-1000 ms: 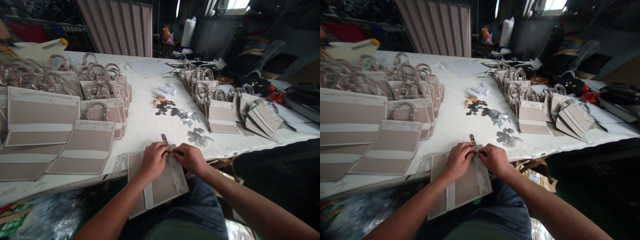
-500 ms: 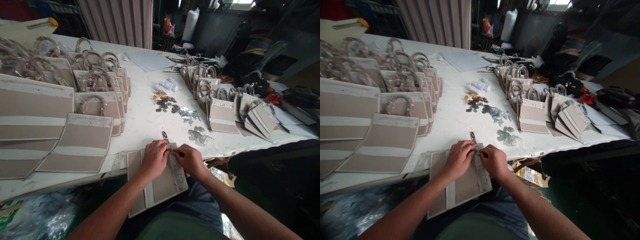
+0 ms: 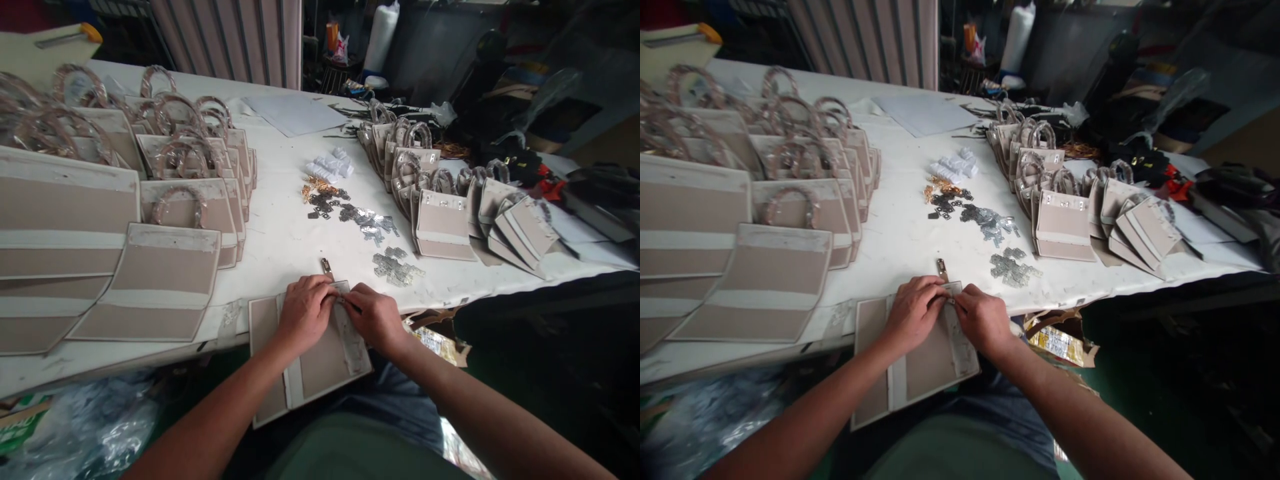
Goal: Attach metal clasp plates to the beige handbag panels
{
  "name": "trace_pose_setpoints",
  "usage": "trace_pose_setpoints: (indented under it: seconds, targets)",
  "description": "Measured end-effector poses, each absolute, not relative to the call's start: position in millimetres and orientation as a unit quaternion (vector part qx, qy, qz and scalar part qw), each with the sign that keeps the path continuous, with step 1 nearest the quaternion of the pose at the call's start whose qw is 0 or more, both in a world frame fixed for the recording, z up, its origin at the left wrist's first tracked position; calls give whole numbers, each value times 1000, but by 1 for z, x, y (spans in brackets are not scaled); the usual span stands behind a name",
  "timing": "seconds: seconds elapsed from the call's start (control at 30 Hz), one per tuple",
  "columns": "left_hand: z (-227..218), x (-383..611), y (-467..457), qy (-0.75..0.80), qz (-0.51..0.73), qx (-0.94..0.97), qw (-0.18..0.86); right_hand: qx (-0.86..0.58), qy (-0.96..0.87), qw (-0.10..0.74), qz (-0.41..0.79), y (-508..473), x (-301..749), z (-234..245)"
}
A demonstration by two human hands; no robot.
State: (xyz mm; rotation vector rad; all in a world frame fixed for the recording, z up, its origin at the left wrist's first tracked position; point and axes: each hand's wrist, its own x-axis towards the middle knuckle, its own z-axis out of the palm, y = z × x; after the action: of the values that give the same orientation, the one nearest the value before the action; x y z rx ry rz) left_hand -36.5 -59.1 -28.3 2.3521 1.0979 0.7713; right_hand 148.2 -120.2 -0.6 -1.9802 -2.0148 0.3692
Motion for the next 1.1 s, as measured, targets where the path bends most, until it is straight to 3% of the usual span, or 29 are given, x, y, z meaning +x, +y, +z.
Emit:
trace_pose_setpoints:
  seconds: [0.23,0.4,0.7,1.1]
  targets:
    - [-27,-35,-61,412,276,845,199,-659,-674,230,240,-110,163,9]
    - [-26,-34,-64,411,282,845,192,-671,-643,238,282,-107,166,16]
    - [-25,-34,-68,393,292,856,164,-728,-601,198,264,-101,159,19]
    - [-27,-32,-68,392,275,868,128,-730,-608,208,231,-99,160,9]
